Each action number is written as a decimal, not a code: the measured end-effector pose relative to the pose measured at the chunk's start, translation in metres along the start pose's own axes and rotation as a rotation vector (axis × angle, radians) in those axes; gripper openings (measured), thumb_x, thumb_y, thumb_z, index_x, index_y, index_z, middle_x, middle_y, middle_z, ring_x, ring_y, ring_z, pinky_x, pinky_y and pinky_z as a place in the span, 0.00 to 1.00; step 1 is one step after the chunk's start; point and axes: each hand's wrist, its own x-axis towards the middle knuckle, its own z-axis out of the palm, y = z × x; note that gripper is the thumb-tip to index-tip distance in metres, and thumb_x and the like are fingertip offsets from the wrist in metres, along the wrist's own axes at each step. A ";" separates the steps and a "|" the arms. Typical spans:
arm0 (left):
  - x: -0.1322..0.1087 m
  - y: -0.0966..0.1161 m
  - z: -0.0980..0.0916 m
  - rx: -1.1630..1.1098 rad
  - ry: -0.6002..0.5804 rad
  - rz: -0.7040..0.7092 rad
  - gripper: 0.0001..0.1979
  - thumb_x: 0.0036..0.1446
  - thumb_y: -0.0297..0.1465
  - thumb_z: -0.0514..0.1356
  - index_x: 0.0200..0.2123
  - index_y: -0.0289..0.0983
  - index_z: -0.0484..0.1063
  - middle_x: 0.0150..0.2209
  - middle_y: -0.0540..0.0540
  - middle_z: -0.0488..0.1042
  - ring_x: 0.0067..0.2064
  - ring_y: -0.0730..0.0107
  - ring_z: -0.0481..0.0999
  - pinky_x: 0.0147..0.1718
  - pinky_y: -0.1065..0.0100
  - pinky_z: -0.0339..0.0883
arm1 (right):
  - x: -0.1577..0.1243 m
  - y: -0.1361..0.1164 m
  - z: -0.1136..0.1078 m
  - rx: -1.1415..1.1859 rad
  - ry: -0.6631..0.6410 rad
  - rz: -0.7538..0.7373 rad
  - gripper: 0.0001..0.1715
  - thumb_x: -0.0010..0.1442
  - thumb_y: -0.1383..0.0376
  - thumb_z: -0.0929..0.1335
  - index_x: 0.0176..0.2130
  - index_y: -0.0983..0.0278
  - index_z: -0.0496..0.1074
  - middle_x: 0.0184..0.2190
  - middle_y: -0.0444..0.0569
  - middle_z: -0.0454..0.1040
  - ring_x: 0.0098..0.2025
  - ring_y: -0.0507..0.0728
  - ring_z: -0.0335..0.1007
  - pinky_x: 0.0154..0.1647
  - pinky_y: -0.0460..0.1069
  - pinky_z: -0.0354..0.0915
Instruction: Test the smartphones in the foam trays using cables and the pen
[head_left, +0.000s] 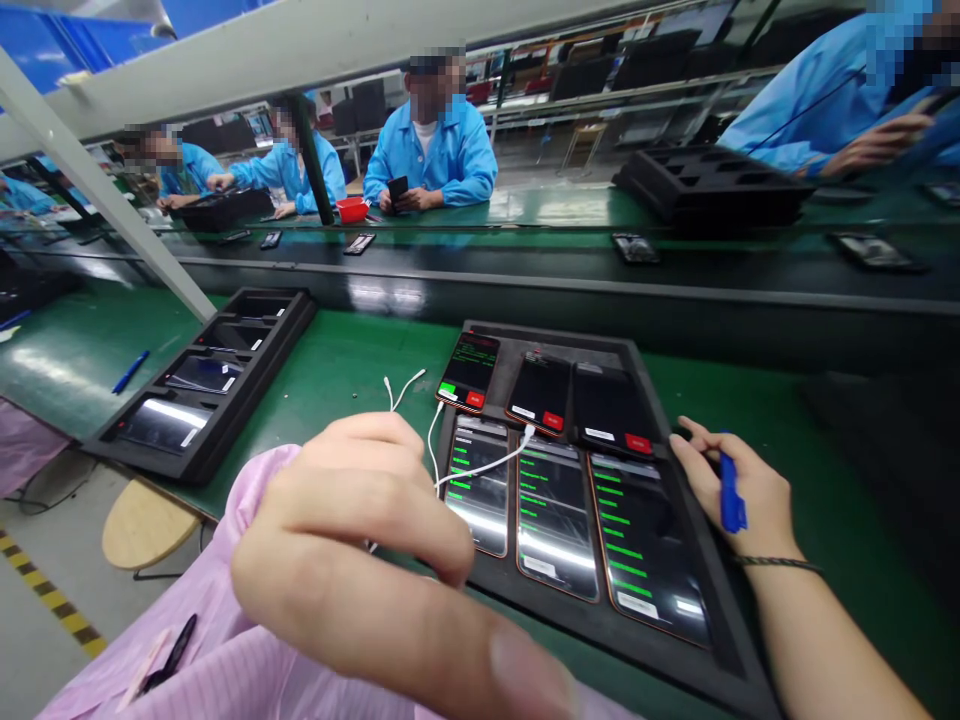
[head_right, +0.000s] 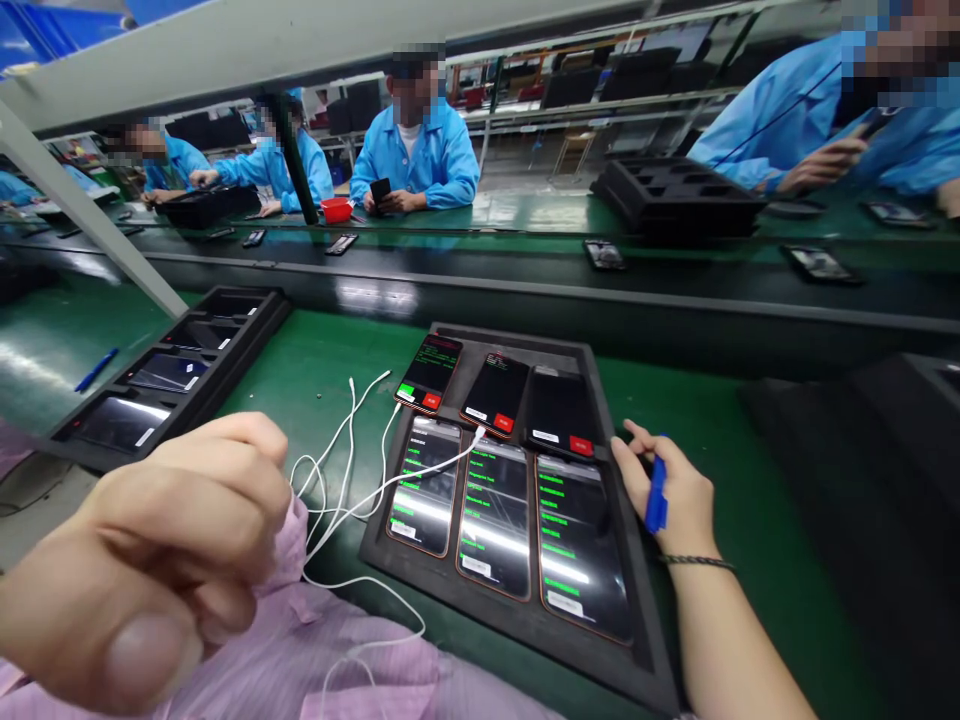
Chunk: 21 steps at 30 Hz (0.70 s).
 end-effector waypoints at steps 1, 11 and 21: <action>-0.007 0.003 0.002 0.052 0.066 -0.017 0.20 0.65 0.35 0.53 0.58 0.59 0.65 0.25 0.53 0.77 0.29 0.64 0.77 0.38 0.53 0.74 | 0.000 -0.001 0.000 0.003 0.004 -0.003 0.25 0.41 0.41 0.66 0.23 0.58 0.62 0.42 0.57 0.81 0.43 0.67 0.79 0.48 0.58 0.72; 0.021 -0.020 0.004 0.040 -0.190 0.152 0.14 0.66 0.38 0.53 0.50 0.49 0.75 0.28 0.50 0.79 0.30 0.68 0.79 0.36 0.63 0.74 | -0.001 -0.001 -0.001 -0.022 0.064 -0.077 0.25 0.45 0.40 0.65 0.23 0.58 0.61 0.40 0.56 0.82 0.42 0.67 0.80 0.45 0.58 0.73; 0.056 -0.103 0.015 0.426 -0.642 -0.777 0.19 0.64 0.40 0.56 0.45 0.32 0.78 0.37 0.40 0.81 0.36 0.61 0.79 0.32 0.68 0.64 | 0.001 -0.144 0.021 0.041 -0.591 -0.844 0.08 0.60 0.62 0.63 0.29 0.59 0.65 0.33 0.48 0.80 0.49 0.63 0.77 0.65 0.68 0.56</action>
